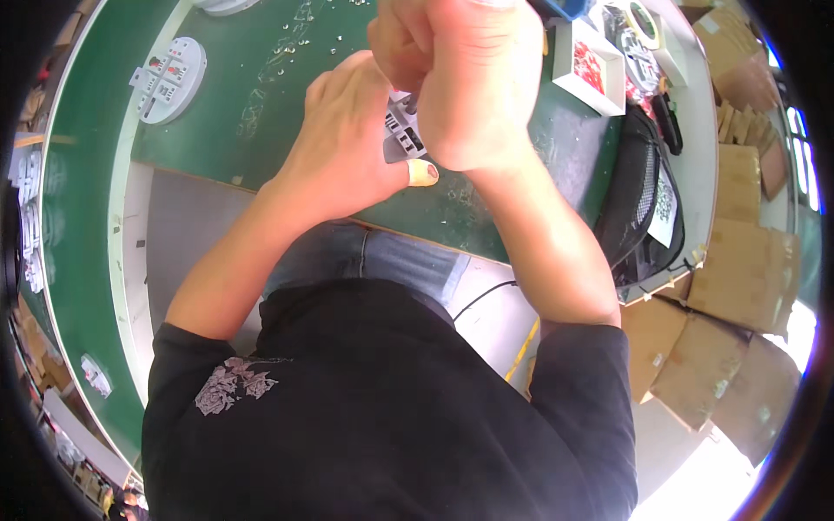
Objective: The recorder is assembling small electronic components into circular plastic housings using specialized tools.
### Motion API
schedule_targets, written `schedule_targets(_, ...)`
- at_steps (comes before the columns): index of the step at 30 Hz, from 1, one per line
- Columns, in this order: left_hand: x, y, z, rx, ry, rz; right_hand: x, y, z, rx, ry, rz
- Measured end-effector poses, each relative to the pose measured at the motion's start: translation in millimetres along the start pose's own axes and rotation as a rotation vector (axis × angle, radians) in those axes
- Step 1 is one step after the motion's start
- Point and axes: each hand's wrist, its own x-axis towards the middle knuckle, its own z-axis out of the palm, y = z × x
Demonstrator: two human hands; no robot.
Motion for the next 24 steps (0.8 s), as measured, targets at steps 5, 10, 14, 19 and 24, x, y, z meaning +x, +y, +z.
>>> schedule_targets(5, -6.3, 12.2, 7.4, 0.111, 0.005, -0.039, -3.3, -29.7, -0.8, 0.319, 0.161, -0.140)
schedule_targets(10, 2.8, 31.4, -9.8, -0.389, 0.176, -0.040, -29.6, -112.1, -47.1, 0.009, 0.350, -0.024)
schedule_targets(14, -7.5, 53.6, -32.6, -1.614, 0.243, -0.270, -52.4, -77.1, -27.3, -0.557, 0.328, 0.491)
schedule_targets(19, -7.2, 65.3, -15.9, -1.580, 0.151, -0.177, -65.8, -43.8, -14.2, -0.402, 0.325, 0.277)
schedule_targets(24, -11.0, 61.0, -7.8, -1.265, 0.192, -0.067, -60.0, -43.7, -7.5, -0.201, 0.413, 0.369)
